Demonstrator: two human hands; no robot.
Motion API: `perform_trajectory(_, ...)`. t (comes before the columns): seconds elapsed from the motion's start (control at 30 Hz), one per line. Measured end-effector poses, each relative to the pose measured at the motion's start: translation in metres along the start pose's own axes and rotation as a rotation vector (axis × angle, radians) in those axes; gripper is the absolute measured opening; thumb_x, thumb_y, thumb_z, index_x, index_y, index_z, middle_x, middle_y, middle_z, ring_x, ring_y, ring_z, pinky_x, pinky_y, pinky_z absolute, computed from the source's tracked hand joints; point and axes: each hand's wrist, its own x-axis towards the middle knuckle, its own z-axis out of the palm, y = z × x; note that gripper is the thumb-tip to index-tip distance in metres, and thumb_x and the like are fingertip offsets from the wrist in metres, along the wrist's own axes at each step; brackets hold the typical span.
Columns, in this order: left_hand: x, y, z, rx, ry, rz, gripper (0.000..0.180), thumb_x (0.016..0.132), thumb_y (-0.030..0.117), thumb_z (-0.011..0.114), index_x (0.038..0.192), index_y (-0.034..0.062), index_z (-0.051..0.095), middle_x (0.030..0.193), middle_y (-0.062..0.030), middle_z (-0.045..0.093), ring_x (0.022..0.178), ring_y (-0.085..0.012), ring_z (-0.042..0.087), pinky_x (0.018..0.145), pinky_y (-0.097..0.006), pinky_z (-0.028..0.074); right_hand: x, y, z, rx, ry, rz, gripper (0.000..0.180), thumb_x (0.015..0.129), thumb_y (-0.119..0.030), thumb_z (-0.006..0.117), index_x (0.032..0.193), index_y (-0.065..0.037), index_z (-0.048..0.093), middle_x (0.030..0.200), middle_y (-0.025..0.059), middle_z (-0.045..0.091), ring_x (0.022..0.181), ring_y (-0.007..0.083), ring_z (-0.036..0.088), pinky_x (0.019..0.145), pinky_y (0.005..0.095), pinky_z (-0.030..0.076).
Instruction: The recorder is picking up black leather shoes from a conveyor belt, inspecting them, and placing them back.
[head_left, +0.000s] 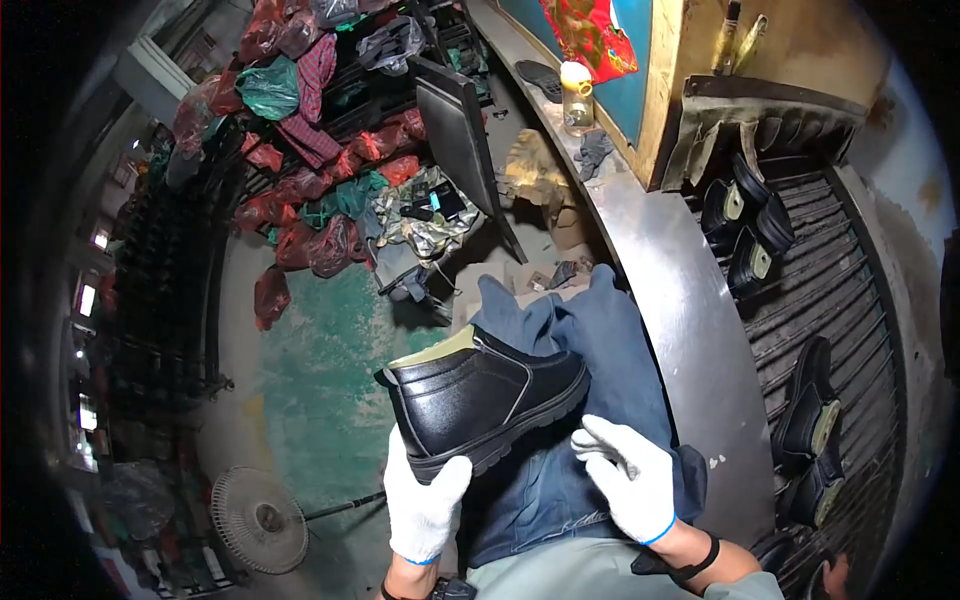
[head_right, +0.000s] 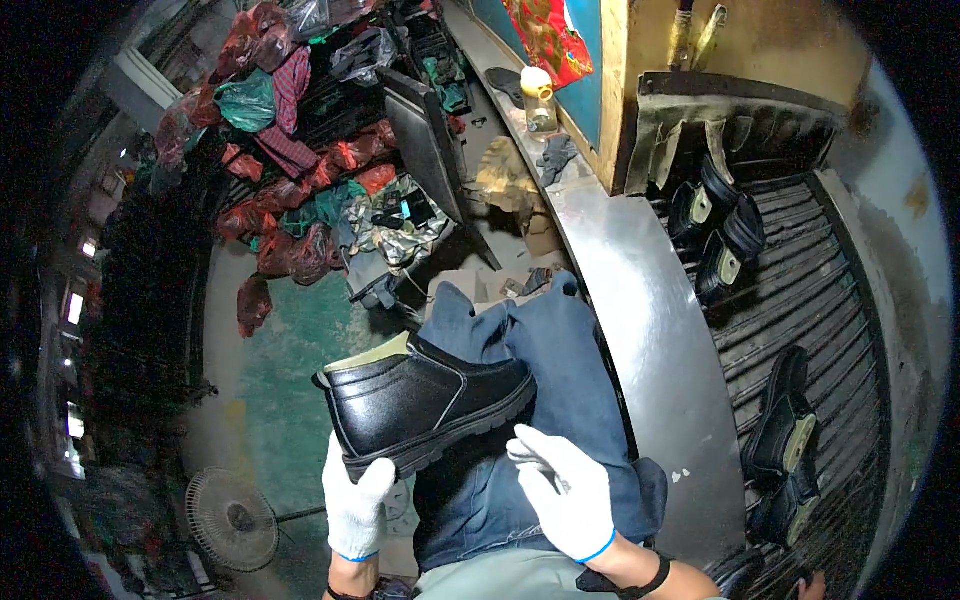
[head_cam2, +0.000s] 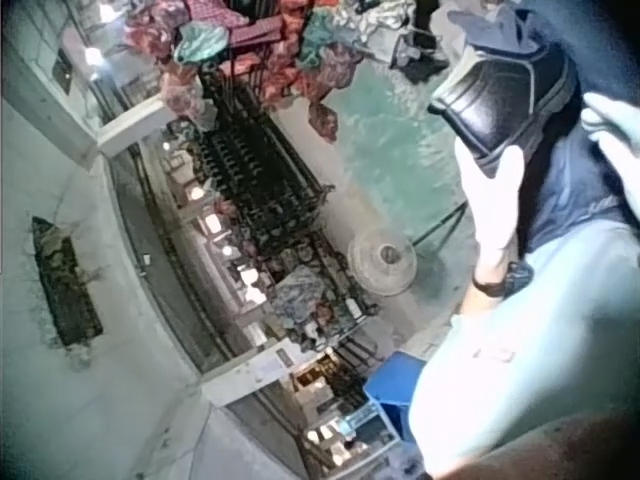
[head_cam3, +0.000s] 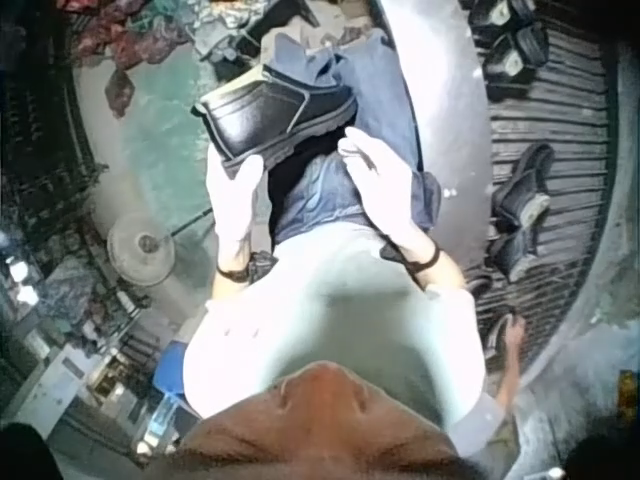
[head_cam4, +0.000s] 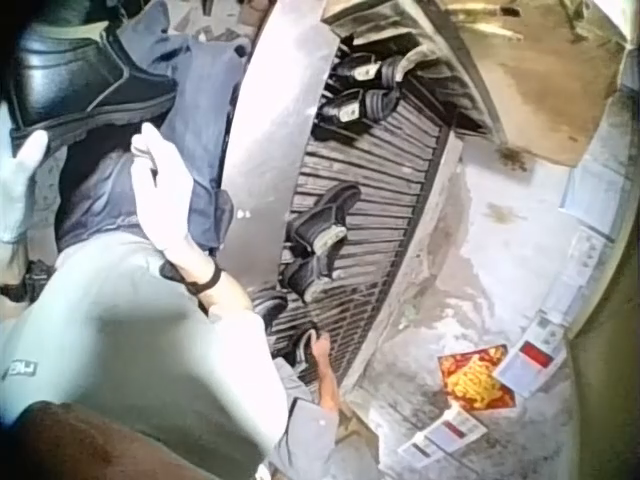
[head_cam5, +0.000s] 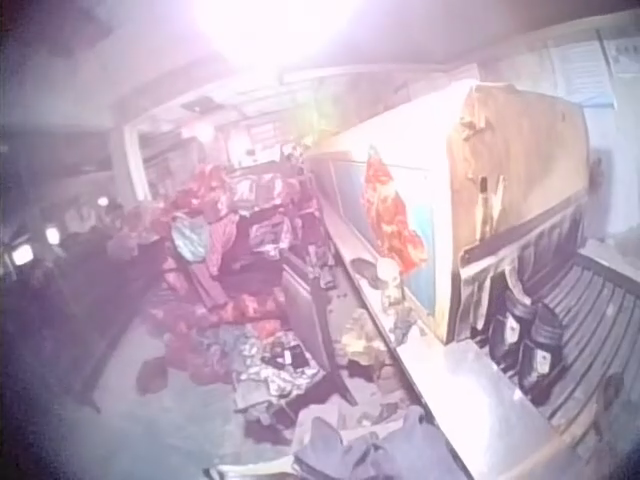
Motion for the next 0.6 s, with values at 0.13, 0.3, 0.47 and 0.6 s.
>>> perform_trajectory(0.13,0.0,0.004,0.017,-0.037,0.015,0.013,0.08,0.092,0.019,0.089,0.16,-0.0041,0.053,0.142,-0.0134,0.072,0.124,-0.0208,0.07,0.11,-0.038,0.055,-0.004,0.009,-0.008,0.305,-0.047,0.169,0.064,0.108,-0.009,0.075,0.167,0.003,0.051,0.141,0.0264,0.073,0.124,0.0315,0.076,0.109,0.0411,0.062)
perform_trajectory(0.3,-0.025,0.003,0.035,0.58,-0.246,0.605,0.079,0.083,0.016,0.085,0.155,-0.0027,0.06,0.143,-0.024,0.071,0.129,-0.0347,0.072,0.117,-0.048,0.053,-0.007,0.023,-0.026,1.265,-0.09,0.444,0.065,0.115,-0.029,0.063,0.171,-0.001,0.045,0.16,0.0283,0.062,0.126,0.0391,0.076,0.115,0.0507,0.061)
perform_trajectory(0.47,-0.031,-0.023,0.041,0.591,-1.063,0.575,0.055,0.097,0.024,0.082,0.147,0.0044,0.069,0.155,-0.025,0.065,0.143,-0.0465,0.062,0.123,-0.062,0.043,-0.006,0.048,-0.057,1.007,0.108,0.647,0.057,0.094,-0.016,0.064,0.144,0.011,0.068,0.138,0.0257,0.078,0.124,0.0404,0.077,0.117,0.0506,0.06)
perform_trajectory(0.6,0.008,-0.061,0.07,-0.119,-0.224,0.162,0.065,0.118,0.036,0.057,0.172,0.0007,0.046,0.176,-0.0235,0.047,0.162,-0.0369,0.048,0.138,-0.052,0.031,-0.011,0.064,-0.063,1.135,-0.017,0.601,0.07,0.088,-0.014,0.067,0.152,0.012,0.061,0.148,0.0273,0.072,0.134,0.0414,0.073,0.123,0.0509,0.056)
